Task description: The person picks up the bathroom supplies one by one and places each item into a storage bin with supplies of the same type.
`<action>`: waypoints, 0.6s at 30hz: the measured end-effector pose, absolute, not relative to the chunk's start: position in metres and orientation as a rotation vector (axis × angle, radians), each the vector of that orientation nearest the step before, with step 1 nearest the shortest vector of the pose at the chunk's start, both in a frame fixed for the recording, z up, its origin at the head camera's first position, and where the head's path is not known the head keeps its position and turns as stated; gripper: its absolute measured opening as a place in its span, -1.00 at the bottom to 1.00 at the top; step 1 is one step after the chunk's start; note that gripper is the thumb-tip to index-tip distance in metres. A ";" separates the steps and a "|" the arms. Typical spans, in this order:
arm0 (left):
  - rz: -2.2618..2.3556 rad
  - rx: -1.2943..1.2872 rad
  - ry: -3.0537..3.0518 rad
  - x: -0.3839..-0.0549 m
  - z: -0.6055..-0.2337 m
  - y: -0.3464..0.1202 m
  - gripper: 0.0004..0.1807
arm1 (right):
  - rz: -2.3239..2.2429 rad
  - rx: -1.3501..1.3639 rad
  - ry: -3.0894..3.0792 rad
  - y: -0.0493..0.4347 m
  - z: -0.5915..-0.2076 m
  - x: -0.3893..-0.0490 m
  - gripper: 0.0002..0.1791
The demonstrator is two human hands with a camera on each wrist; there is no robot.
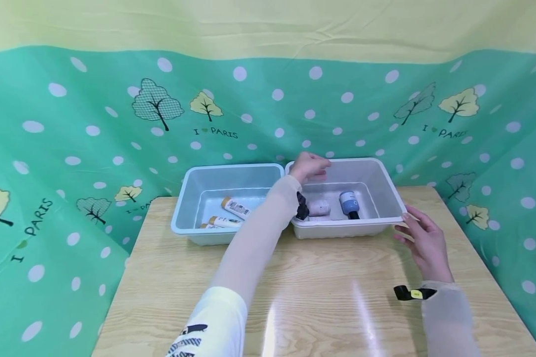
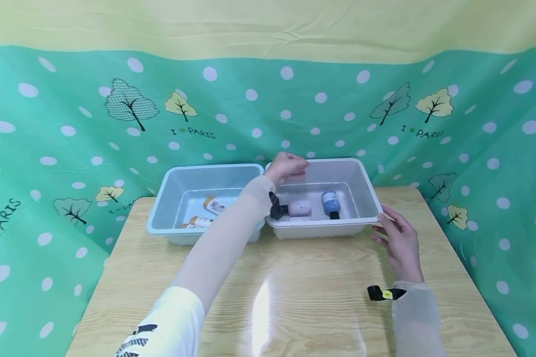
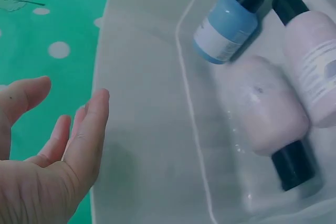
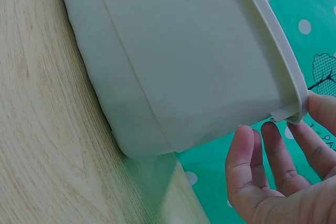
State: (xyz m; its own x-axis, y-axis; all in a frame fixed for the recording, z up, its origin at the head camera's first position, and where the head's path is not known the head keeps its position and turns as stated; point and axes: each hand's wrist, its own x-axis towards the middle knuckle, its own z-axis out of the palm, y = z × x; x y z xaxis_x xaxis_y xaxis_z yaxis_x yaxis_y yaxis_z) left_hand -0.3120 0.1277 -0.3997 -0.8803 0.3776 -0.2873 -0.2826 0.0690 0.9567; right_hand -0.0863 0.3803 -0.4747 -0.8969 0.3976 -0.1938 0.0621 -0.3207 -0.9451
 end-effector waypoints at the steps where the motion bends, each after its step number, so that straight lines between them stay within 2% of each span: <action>1: 1.872 0.101 1.863 -0.313 -0.398 0.126 -0.77 | 2.319 -0.593 -1.688 0.381 -0.475 -0.087 -0.39; 9: 1.919 0.124 1.701 -0.318 -0.386 0.111 -0.70 | 2.343 -0.609 -1.656 0.385 -0.475 -0.092 -0.39; 18: 1.949 0.117 1.691 -0.300 -0.380 0.096 -0.67 | 2.266 -0.664 -1.699 0.391 -0.473 -0.095 -0.40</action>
State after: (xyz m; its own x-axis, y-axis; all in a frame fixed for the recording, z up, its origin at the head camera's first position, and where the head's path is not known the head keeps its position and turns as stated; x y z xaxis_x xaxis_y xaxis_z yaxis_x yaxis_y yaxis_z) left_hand -0.3001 0.0963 -0.3802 -0.8443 0.4546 -0.2837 -0.3451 -0.0561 0.9369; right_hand -0.0946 0.3913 -0.4727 -0.8701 0.4429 -0.2160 0.0833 -0.2998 -0.9504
